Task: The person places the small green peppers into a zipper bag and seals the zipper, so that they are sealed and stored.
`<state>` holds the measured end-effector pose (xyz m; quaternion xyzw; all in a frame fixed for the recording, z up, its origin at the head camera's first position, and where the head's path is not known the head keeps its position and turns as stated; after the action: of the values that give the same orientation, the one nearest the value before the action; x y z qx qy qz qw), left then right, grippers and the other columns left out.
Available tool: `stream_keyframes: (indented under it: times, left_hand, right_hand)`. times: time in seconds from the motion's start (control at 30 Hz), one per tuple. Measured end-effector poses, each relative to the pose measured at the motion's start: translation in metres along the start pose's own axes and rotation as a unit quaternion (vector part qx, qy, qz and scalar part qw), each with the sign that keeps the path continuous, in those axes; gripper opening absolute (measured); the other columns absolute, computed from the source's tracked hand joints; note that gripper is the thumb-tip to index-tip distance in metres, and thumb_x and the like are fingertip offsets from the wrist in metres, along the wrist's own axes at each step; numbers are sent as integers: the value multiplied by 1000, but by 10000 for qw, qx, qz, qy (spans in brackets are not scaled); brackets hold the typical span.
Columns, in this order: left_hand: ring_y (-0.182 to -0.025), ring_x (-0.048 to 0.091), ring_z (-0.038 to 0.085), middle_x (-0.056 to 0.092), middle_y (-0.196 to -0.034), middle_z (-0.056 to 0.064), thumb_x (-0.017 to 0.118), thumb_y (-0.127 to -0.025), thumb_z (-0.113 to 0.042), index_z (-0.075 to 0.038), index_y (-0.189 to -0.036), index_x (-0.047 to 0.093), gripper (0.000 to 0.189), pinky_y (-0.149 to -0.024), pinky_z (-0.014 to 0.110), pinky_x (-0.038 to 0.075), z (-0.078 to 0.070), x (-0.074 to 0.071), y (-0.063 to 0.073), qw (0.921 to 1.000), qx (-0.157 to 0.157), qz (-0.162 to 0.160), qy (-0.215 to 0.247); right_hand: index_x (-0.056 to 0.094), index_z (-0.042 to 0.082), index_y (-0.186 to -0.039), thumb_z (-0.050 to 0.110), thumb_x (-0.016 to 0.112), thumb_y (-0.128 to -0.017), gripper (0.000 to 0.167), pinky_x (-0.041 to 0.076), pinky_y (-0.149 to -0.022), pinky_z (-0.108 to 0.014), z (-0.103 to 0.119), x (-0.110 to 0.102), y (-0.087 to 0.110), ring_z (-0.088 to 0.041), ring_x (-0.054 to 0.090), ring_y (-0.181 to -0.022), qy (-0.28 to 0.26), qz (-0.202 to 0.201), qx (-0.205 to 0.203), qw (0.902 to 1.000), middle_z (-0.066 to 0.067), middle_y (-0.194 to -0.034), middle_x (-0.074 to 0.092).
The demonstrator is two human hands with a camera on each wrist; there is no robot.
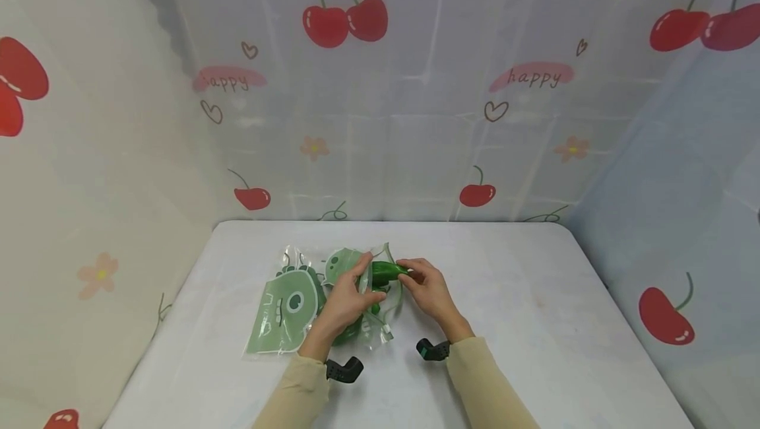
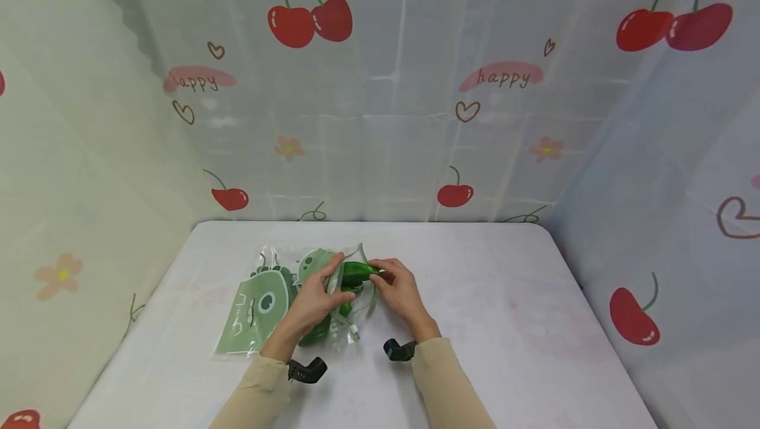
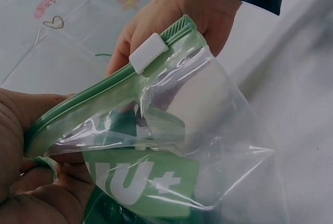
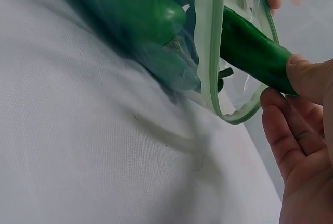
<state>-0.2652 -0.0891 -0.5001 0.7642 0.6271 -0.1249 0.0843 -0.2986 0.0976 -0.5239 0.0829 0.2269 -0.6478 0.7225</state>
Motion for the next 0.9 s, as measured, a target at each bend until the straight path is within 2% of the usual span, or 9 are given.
stream_keyframes:
  times: [0.13,0.17,0.27,0.37,0.53,0.67,0.77,0.83,0.9]
  left_hand:
    - [-159,21,27,29,-170,5,83,-85,-10,-9,-161,36,89,-126,52,27,0,-1,0,10000,6,-16,-12]
    - [-158,22,27,29,-170,5,83,-85,-10,-9,-161,36,89,-125,51,30,0,-1,0,10000,8,-13,-12]
    - [-155,29,26,29,-170,5,83,-86,-11,-9,-161,35,89,-116,45,39,-1,-1,1,10000,7,3,-27]
    - [-153,33,24,28,-170,4,82,-87,-11,-9,-161,34,88,-103,41,41,-2,-1,1,10000,-7,29,-25]
    - [-155,29,25,28,-170,4,82,-87,-12,-10,-161,35,88,-101,38,41,-2,-2,4,10000,-3,38,-38]
    - [-143,42,27,28,-170,4,82,-88,-13,-10,-162,34,88,-81,29,49,-2,-3,5,10000,48,68,-6]
    - [-135,46,27,28,-170,4,82,-88,-13,-9,-162,33,89,-67,25,49,-2,-4,5,9999,60,89,54]
    - [-138,45,26,28,-170,4,81,-88,-12,-8,-162,33,88,-73,25,50,-1,-5,6,9999,73,91,86]
    - [-145,41,24,28,-170,4,81,-88,-12,-7,-161,33,88,-85,28,49,-1,-5,7,9999,93,77,83]
  right_hand:
    - [72,15,-127,13,73,-96,31,60,-87,-32,3,2,0,-21,71,-103,-113,-37,-6,9999,-2,-120,70]
    - [73,16,-125,13,74,-95,30,59,-85,-30,3,2,0,-20,71,-102,-158,-53,11,9999,-3,-119,71]
    - [73,17,-119,13,75,-95,25,59,-80,-26,3,3,-1,-18,71,-98,-262,-96,96,9996,-3,-113,73]
    - [73,16,-114,13,76,-94,21,57,-78,-25,3,4,-2,-16,70,-94,-284,-122,215,9993,-2,-106,75]
    - [73,17,-110,15,77,-93,18,57,-79,-27,4,6,-1,-15,70,-93,-188,-170,276,9993,0,-103,75]
    - [74,18,-110,13,75,-94,16,59,-81,-31,7,9,-2,-16,72,-94,-160,-187,227,9994,-1,-103,76]
    - [74,18,-112,11,71,-97,17,60,-84,-36,9,14,-3,-17,73,-94,-196,-116,248,9994,-2,-106,76]
    - [74,17,-113,10,69,-98,17,61,-85,-38,10,19,-3,-18,74,-95,-236,-62,284,9993,-4,-108,76]
    - [74,17,-114,10,68,-99,18,61,-85,-37,11,23,-2,-18,74,-96,-271,4,314,9991,-4,-110,76]
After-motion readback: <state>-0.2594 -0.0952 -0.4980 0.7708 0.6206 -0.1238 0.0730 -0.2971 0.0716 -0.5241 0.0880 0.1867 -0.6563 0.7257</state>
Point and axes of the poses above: each hand's wrist, its own y-axis away from the middle knuckle, its own x-axis out of the palm, z = x × y, the point moved 7 cm from there along -y, towards the middle knuckle
